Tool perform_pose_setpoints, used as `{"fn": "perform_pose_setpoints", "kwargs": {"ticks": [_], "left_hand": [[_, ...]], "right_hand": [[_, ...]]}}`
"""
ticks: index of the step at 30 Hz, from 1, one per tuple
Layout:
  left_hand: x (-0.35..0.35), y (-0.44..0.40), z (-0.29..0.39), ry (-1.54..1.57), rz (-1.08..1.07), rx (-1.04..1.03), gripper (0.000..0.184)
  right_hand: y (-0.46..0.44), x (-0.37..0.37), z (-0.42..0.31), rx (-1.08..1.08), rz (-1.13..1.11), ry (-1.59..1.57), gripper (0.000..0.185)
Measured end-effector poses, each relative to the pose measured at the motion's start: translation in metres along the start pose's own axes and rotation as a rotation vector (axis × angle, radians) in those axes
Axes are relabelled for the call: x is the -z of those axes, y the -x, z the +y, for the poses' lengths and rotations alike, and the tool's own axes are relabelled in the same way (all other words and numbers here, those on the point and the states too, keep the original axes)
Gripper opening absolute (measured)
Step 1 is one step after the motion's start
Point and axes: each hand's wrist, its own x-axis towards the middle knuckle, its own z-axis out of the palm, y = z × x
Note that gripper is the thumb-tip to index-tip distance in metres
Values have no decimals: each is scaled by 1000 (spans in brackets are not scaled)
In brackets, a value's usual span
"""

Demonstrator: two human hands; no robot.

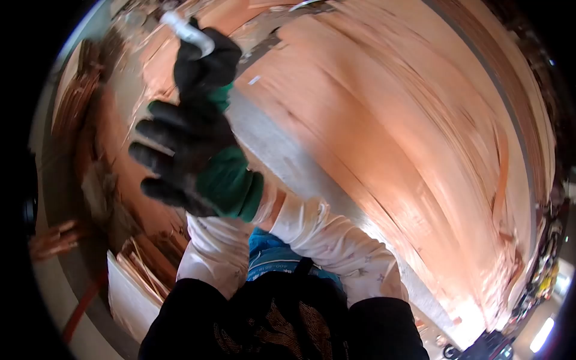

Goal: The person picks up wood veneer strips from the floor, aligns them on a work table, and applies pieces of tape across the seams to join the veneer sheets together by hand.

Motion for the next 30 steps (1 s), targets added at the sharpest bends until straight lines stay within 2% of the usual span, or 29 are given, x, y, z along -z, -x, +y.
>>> {"fn": "perform_pose_setpoints", "kwargs": {"ticks": [3,4,6,8,10,11,13,14,17,18,19,20,22,23,24,25,29,30], "left_hand": [[-11,-16,-55,41,-50,95,12],[-15,-20,-71,52,-64,120,12],[-15,-28,-100,67,-98,169,11],[-13,-37,-123,92,-164,204,11],[-13,-38,-140,20,-195,214,10],[-20,-33,-145,-70,-174,205,15],[-36,-34,-140,132,43,592,14],[-34,-37,-144,133,69,567,16],[-48,-18,-139,0,-188,573,15],[-51,-20,-137,59,-139,590,13],[-75,-2,-134,-34,30,435,17],[-79,-3,-128,37,41,471,21],[-94,-3,-110,250,53,609,34],[-105,1,-102,263,83,614,35],[-94,-10,-95,249,-18,646,20],[-84,-19,-88,236,-118,674,14],[-107,-9,-73,138,-15,573,14],[-117,0,-75,100,15,516,22]], "right_hand": [[2,56,36,26,2,120,47],[-1,82,34,-2,-76,75,47],[22,127,61,-63,31,94,42],[38,186,65,-340,228,125,36],[50,222,59,-508,312,214,30],[61,230,63,-472,353,212,30],[72,236,64,-501,458,160,30],[76,237,61,-555,491,137,30],[83,229,45,-677,572,36,32],[86,224,42,-698,584,-13,33],[89,221,41,-718,556,-9,34],[93,218,39,-738,527,-5,35],[102,205,40,-759,591,-266,34],[105,199,36,-806,580,-307,31],[107,192,29,-870,553,-346,28],[109,185,23,-926,526,-386,26],[102,149,-4,-1038,312,-409,12],[98,142,-12,-1129,318,-455,11]]}}
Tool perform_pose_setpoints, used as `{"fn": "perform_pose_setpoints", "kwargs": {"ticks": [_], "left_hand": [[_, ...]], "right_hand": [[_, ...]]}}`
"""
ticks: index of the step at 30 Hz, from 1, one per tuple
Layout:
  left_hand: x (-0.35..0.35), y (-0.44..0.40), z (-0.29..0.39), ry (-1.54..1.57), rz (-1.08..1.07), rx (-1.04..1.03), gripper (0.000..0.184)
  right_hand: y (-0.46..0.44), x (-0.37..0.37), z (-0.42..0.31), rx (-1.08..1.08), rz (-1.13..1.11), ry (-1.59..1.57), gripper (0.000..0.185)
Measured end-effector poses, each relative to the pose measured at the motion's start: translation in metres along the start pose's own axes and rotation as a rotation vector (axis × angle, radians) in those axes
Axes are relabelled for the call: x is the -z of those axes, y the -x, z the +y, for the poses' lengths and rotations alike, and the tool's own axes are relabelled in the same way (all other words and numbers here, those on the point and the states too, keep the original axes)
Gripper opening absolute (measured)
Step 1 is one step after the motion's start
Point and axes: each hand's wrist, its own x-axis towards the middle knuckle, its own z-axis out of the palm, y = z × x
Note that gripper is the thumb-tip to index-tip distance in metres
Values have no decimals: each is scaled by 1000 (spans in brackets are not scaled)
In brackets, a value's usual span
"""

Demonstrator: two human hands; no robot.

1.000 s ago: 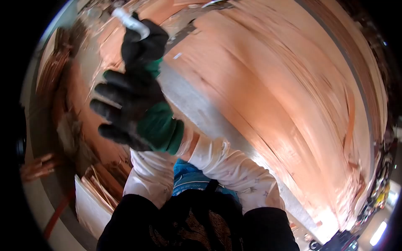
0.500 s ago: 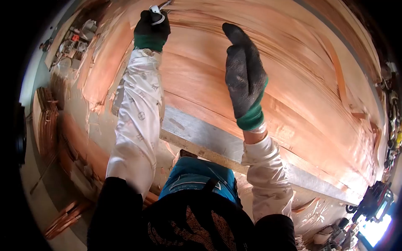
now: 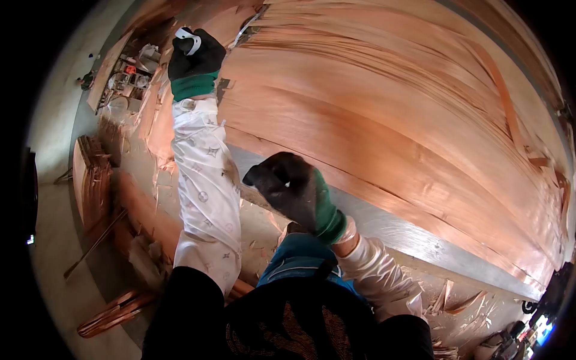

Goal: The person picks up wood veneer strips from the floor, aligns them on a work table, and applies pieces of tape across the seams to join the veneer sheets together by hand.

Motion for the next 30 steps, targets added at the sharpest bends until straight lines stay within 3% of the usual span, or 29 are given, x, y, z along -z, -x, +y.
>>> {"fn": "perform_pose_setpoints", "kwargs": {"ticks": [1,3,5,6,9,10,11,12,13,15,16,17,19,21,23,24,26,27,30], "left_hand": [[-6,4,-3,-26,34,-58,32],[0,4,-1,-115,-56,-82,21],[-1,10,-5,-196,-148,-82,15],[-1,9,-13,-285,-29,-243,19],[3,12,-11,-387,2,-336,21],[18,3,4,-412,-132,-323,23],[31,-1,18,-1095,-284,-641,25],[43,-4,32,-1658,-255,-1130,27],[43,0,40,-1784,-257,-1282,27],[35,25,63,-1604,-255,-1005,29],[28,44,69,-1343,-238,-750,31],[14,72,71,-773,-171,-282,32],[15,109,86,-827,-229,-121,31],[31,142,107,-913,-235,-43,33],[51,182,120,-1056,-116,2,34],[61,205,117,-1325,-88,-82,34],[82,253,105,-1569,0,-222,32],[90,276,96,-1543,56,-273,29],[98,329,76,-1223,382,-41,28]], "right_hand": [[0,-8,-2,35,0,91,12],[-1,-19,-6,-73,13,-55,16],[-9,-29,-5,63,-20,88,18],[-12,-31,-4,132,-37,160,19],[-13,-35,1,136,-47,430,21],[-10,-24,13,104,-101,149,12],[-6,-13,21,60,-146,-131,10],[-4,2,26,-41,-180,-232,13],[-1,14,29,-145,-209,-330,16],[6,25,14,-201,-195,-300,22],[8,31,17,-214,-178,-307,23],[11,38,21,-226,-161,-315,23],[17,50,23,-214,-187,-274,37],[23,60,22,-166,-220,-205,50],[28,77,20,-331,-214,-521,61],[30,85,19,-414,-210,-680,67],[35,98,16,-414,-263,-674,75],[39,102,14,-418,-291,-669,79],[51,113,6,-432,-334,-690,77]]}}
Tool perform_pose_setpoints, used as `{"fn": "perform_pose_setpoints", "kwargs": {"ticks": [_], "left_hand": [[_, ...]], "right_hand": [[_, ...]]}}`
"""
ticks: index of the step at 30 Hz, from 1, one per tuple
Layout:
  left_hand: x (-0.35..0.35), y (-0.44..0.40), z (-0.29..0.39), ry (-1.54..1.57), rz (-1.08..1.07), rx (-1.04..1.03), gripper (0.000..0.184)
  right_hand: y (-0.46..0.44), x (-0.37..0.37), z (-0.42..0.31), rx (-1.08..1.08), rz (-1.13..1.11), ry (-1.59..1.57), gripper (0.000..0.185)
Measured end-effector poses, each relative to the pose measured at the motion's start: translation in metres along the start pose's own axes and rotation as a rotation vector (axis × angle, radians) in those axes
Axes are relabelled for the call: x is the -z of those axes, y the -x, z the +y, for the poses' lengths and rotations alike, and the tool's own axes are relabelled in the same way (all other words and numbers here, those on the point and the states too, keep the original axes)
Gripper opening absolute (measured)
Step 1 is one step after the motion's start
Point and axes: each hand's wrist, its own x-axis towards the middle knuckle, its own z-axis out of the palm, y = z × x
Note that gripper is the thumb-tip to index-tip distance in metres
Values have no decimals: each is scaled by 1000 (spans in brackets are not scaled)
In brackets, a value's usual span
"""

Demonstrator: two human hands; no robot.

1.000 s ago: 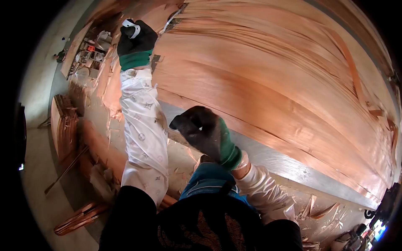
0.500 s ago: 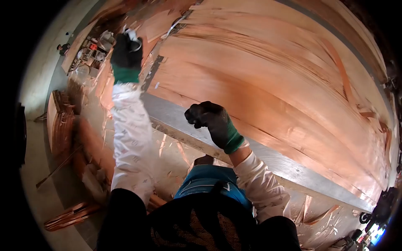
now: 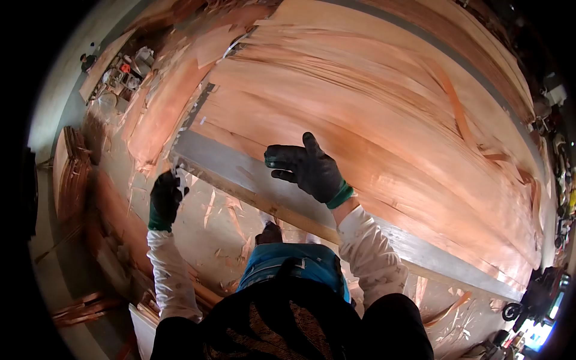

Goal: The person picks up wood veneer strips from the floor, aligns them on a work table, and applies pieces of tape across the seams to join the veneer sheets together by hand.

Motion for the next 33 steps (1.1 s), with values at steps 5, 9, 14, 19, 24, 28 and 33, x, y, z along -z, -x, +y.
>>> {"fn": "perform_pose_setpoints", "kwargs": {"ticks": [5,9,14,19,24,28,33], "left_hand": [[-15,41,-37,37,-118,49,31],[-29,47,-58,39,-140,19,27],[-46,57,-85,-9,-75,59,25],[-66,68,-141,-63,-364,136,21],[-93,65,-135,183,-534,374,29],[-106,56,-106,7,-504,385,32],[-132,30,-92,-311,-465,463,27]], "right_hand": [[16,7,7,43,-62,31,66],[24,12,16,145,-57,213,52],[11,76,25,109,496,502,37],[49,68,-35,-280,530,561,57],[73,83,-46,-198,555,476,63],[74,77,-17,107,573,498,39],[55,87,34,377,838,2042,37]]}}
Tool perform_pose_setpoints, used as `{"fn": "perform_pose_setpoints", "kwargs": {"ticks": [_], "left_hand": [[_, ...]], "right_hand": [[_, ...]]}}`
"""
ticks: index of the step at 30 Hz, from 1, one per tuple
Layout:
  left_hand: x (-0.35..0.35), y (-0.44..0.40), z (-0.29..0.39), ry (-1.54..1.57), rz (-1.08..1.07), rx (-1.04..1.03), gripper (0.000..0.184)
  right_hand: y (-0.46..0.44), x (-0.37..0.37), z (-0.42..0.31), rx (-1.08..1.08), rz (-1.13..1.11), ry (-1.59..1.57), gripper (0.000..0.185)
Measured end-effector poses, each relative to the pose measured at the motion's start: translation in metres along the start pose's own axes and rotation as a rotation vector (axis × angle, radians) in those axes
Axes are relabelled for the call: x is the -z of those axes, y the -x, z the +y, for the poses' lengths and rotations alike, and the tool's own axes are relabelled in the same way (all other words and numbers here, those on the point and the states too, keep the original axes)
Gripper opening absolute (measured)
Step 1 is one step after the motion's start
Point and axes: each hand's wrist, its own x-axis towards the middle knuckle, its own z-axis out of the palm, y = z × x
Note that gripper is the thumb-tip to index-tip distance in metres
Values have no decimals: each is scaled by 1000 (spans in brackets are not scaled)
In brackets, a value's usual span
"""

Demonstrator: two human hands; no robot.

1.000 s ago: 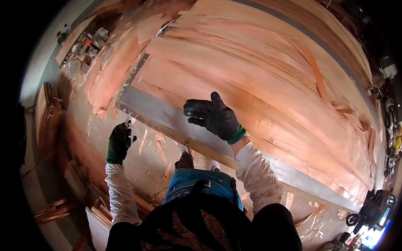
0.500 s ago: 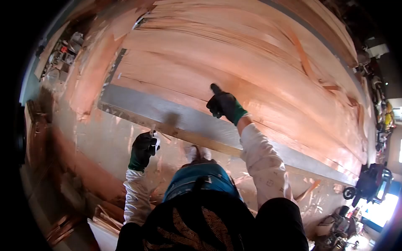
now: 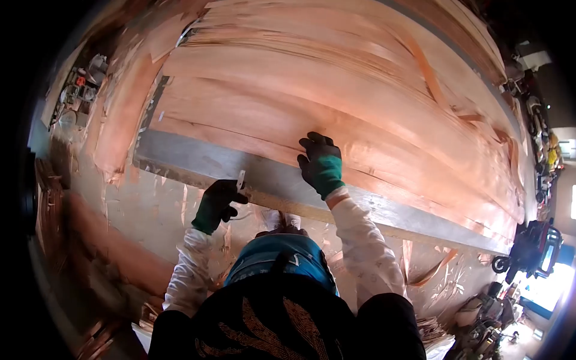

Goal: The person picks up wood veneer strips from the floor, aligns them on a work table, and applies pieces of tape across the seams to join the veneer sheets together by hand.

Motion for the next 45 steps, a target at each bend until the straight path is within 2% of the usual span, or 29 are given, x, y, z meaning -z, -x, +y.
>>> {"fn": "perform_pose_setpoints", "kwargs": {"ticks": [1,2,8,13,16,18,21,24,25,28,30,32,35,36,37,38,39,40,41,43,44,45], "left_hand": [[-7,-9,7,-29,11,47,23],[-7,-18,4,16,-38,-9,22],[-59,-71,44,-48,-93,31,23],[-83,-113,45,-13,-173,6,35],[-84,-132,32,77,-162,71,46],[-78,-130,33,-17,-226,74,49],[-76,-128,27,-118,-239,15,50],[-76,-128,22,-126,-234,-57,49],[-75,-128,21,-119,-234,-74,49],[-74,-136,17,8,-230,40,49],[-74,-149,-20,-38,-209,-274,47],[-81,-113,-4,-398,-15,-299,43],[-62,-113,-40,-553,-3,-382,33],[-52,-106,-29,-746,69,-459,29],[-42,-102,-15,-981,177,-545,25],[-26,-99,1,-1115,252,-557,22],[29,-127,-20,-1122,234,-715,15],[34,-101,18,-946,251,-370,16],[39,-75,57,-776,315,-40,18],[107,-74,31,-764,74,-466,23],[88,-42,43,-455,219,-103,24],[96,-32,27,-457,207,0,25]], "right_hand": [[0,-8,0,-9,-21,-11,35],[-1,-15,0,-18,-42,-23,34],[5,-42,15,5,104,-86,25],[2,-44,13,13,107,-2,22],[2,-44,11,-10,47,24,21],[0,-39,9,-30,-15,51,21],[-3,-35,7,-83,93,-66,23],[3,-28,-5,6,220,-72,36],[7,-29,-6,93,149,-19,37],[14,-37,-16,277,-71,99,36],[18,-56,-20,253,-1,178,40],[18,-59,-22,228,-5,251,42],[29,-81,-15,209,-6,321,42],[30,-84,-14,197,-7,361,42],[30,-84,-15,181,-108,359,43],[31,-85,-16,163,-143,349,44],[32,-87,-16,182,-57,383,43],[33,-91,-15,203,32,418,43],[30,-85,-18,185,-35,406,43],[21,-64,-23,124,-228,297,43],[24,-47,-18,201,-190,242,42],[31,-31,-10,230,-156,186,42]]}}
